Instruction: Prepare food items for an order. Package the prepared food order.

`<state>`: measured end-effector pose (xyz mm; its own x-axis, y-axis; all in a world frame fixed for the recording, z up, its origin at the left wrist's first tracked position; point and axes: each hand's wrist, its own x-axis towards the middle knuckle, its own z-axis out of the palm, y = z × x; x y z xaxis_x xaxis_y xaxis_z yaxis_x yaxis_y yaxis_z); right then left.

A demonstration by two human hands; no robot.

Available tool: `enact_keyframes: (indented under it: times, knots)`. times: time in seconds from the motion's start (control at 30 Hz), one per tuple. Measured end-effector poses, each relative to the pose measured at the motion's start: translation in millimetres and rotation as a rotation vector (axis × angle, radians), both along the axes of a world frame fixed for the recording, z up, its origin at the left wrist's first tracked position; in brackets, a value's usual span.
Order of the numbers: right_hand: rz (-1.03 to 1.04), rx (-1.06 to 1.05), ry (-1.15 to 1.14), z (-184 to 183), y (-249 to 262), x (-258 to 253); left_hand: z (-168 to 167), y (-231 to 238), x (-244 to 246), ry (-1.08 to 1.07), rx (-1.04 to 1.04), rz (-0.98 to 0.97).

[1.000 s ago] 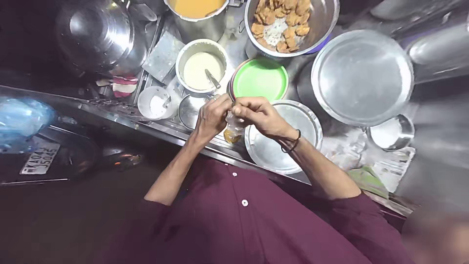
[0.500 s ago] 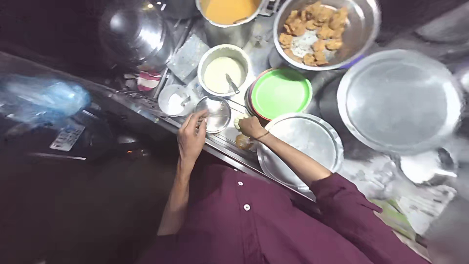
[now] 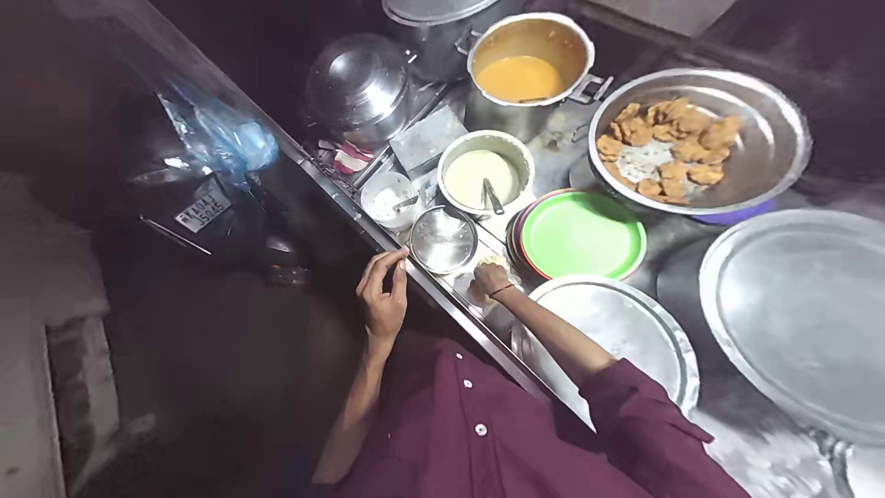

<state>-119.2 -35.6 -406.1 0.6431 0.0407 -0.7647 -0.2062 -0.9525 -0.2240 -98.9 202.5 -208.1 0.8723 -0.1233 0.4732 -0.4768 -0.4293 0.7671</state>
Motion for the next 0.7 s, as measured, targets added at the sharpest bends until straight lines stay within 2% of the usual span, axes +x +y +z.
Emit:
enact_keyframes:
  times: [0.1,0.2,0.3,0.4,0.47,0.53,0.63,0.7]
  knots:
    - [0.044,-0.058,-0.082,32,-5,20,0,15,-7,0.032,-0.003,0.088]
    - [-0.02,-0.03,-0.19,78,8,41,5,36,-8,0.012,-0.005,0.19]
    - [-0.051,0.035,-0.568,126,17,54,14,54,19,-0.019,-0.081,0.262]
    - [0.01,0.295,-0.978,165,28,68,41,86,69,-0.115,-0.099,0.394]
    - [0.073,0.493,-1.13,188,42,80,74,117,110,-0.249,0.018,0.514]
    - [0.107,0.632,-1.187,205,62,91,111,143,151,-0.368,0.184,0.564]
    - [0.172,0.766,-1.16,211,98,109,155,160,201,-0.256,0.549,0.494]
    - [0.289,0.743,-1.159,208,125,119,169,166,231,-0.113,0.731,0.396]
